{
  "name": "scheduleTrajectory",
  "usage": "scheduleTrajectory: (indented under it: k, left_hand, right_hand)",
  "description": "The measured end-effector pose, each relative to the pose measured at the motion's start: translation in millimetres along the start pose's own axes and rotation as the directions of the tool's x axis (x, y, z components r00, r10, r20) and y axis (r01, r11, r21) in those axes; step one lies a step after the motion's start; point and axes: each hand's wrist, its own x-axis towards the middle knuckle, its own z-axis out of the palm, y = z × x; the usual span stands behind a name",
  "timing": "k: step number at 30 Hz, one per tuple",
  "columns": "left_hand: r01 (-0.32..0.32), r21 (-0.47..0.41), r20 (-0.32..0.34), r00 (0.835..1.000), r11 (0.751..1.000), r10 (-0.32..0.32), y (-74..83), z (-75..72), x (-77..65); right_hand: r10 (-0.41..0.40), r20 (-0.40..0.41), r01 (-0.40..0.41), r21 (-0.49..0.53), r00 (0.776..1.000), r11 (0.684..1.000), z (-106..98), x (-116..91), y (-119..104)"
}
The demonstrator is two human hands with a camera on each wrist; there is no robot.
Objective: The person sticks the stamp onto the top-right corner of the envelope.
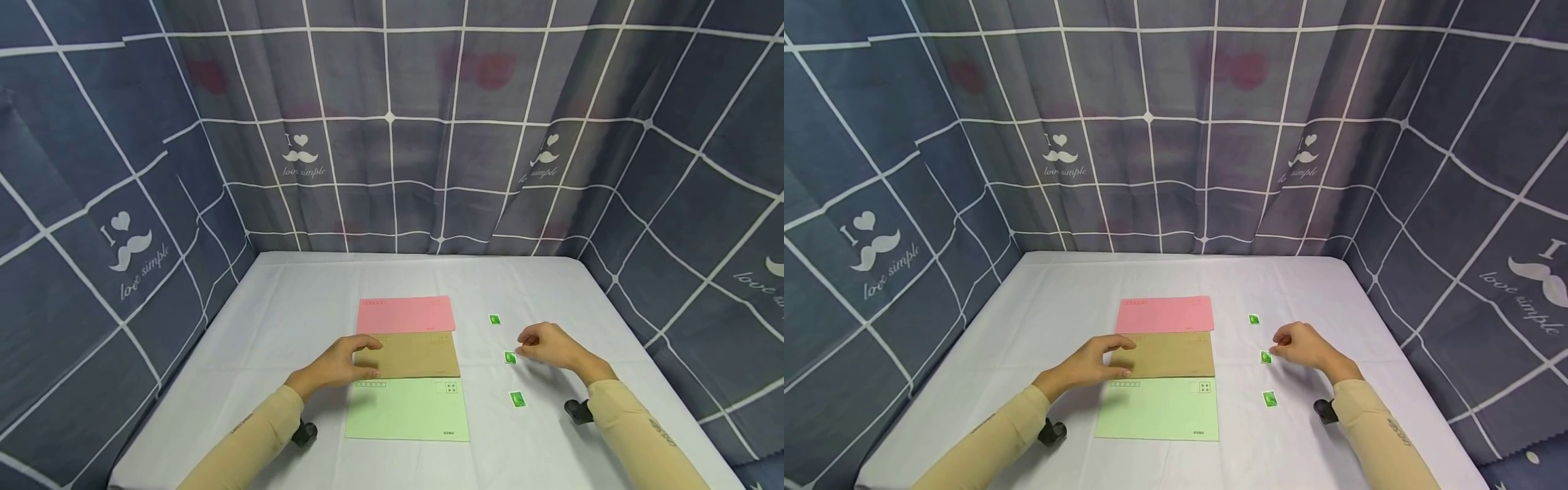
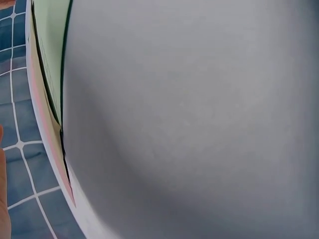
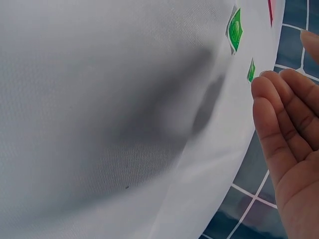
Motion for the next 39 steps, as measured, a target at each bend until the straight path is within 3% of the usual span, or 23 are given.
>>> scheduleTrajectory:
  k: [17, 24, 39]
  left_hand:
    - [0.032, -0.005, 0.014, 0.999, 0.999, -0.031, -0.8, 6.2, -4.4]
    - [0.060, -0.026, 0.039, 0.998, 0.998, -0.059, 6.0, 7.5, -2.8]
    - [0.015, -0.028, 0.071, 0.997, 1.000, -0.013, 7.9, 9.9, -1.8]
  right_hand:
    - [-0.002, 0.012, 0.001, 0.030, 1.000, 1.000, 8, -5, 1]
    - [-0.022, 0.004, 0.022, 0.028, 1.000, 0.999, 11, -5, 3]
    - [-0.047, 0.018, 0.046, 0.063, 0.999, 0.997, 15, -8, -1]
